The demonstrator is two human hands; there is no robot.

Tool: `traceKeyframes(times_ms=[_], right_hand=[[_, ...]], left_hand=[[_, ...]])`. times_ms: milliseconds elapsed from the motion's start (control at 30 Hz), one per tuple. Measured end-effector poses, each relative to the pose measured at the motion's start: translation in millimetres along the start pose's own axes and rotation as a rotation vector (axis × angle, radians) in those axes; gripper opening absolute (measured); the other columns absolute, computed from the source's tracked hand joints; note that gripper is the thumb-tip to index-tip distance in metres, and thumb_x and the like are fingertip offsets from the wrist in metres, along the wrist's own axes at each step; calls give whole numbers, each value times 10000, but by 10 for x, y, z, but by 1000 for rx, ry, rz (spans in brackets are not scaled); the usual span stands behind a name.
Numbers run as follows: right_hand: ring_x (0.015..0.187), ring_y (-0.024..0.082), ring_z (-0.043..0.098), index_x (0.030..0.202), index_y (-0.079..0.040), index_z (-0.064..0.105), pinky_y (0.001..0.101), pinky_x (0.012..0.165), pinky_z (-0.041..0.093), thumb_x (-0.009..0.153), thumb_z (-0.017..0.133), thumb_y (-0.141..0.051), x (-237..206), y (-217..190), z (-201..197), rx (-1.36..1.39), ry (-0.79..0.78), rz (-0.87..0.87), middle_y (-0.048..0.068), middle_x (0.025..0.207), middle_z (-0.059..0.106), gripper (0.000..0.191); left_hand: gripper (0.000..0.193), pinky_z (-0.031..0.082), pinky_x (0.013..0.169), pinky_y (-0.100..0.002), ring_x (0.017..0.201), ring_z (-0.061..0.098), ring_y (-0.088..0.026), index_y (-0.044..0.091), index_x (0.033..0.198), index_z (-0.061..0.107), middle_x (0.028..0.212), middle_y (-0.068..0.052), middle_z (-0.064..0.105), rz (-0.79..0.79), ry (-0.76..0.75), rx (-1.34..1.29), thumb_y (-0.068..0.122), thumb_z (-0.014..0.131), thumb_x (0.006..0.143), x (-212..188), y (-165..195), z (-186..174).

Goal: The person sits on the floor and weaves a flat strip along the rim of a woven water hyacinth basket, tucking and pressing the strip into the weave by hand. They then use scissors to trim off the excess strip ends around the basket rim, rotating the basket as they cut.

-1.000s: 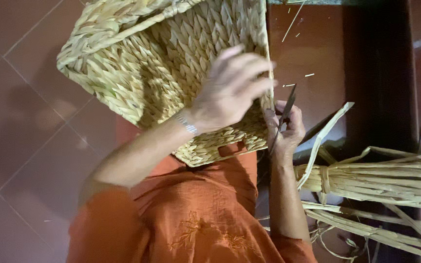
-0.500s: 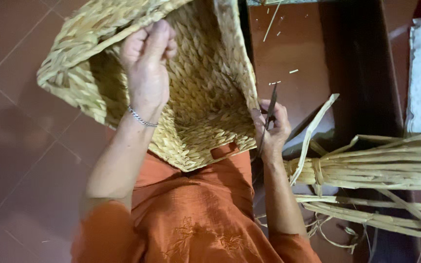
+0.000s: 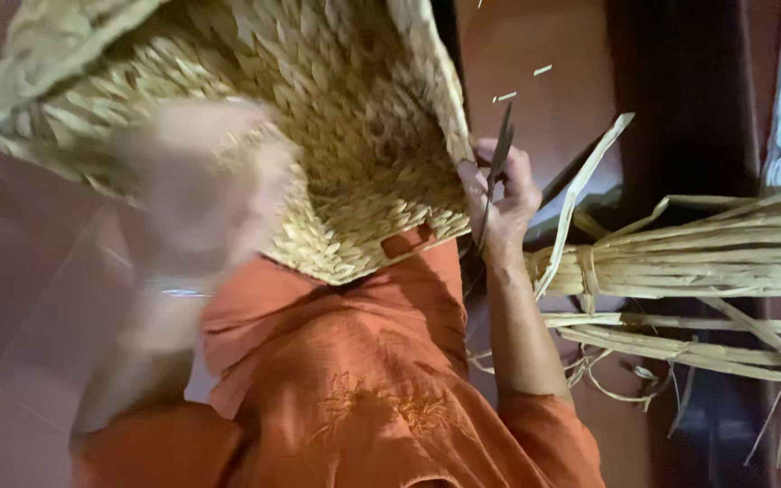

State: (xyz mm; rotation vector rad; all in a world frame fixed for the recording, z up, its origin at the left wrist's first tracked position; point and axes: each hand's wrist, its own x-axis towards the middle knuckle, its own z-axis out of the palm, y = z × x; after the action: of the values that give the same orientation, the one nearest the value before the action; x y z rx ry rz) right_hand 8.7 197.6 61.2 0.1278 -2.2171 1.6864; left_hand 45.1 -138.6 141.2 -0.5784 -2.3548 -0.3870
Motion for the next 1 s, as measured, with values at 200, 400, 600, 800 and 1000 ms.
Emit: traceKeyframes(times_ms=[200, 400, 600, 800, 1000], right_hand=[[956, 88, 633, 1206, -36, 676, 250, 848, 536, 967, 761, -2, -78, 70, -7, 121, 5, 29, 20, 1118, 663, 256], [956, 141, 688, 1224, -26, 673, 293, 864, 582, 977, 755, -21, -20, 234, -126, 337, -49, 109, 59, 1103, 725, 261], [950, 157, 710, 1253, 8, 669, 278, 849, 577, 1025, 755, -51, 160, 429, -357, 279, 5, 274, 116, 1094, 752, 250], [911, 139, 684, 1322, -4, 660, 254, 799, 541, 1108, 729, -70, -86, 304, -264, -54, 34, 155, 112, 1125, 762, 234], [878, 144, 679, 1361, -15, 649, 274, 748, 576, 1104, 720, -119, -305, -6, 48, -152, -229, -100, 123, 1083, 730, 286]], left_hand=[[602, 494, 1009, -328, 1174, 565, -209, 25, 1432, 633, 1377, -142, 572, -1035, 210, -561, 462, 738, 1032, -375, -596, -283], [484, 457, 1090, -419, 1272, 508, -254, 5, 1506, 466, 1440, -161, 551, -793, 138, -704, 131, 669, 1085, -940, -999, -233], [230, 531, 851, -466, 1101, 615, -382, -4, 1275, 584, 1192, -232, 644, -432, -444, 418, -28, 620, 1049, -1295, -1768, 21], [399, 549, 827, -414, 1053, 630, -340, 14, 1289, 631, 1135, -179, 668, -261, -408, 645, -53, 630, 895, -996, -1620, -101], [458, 534, 832, -406, 1030, 582, -280, 36, 1353, 530, 1158, -139, 591, -612, -197, 40, -49, 630, 914, -607, -1185, -277]])
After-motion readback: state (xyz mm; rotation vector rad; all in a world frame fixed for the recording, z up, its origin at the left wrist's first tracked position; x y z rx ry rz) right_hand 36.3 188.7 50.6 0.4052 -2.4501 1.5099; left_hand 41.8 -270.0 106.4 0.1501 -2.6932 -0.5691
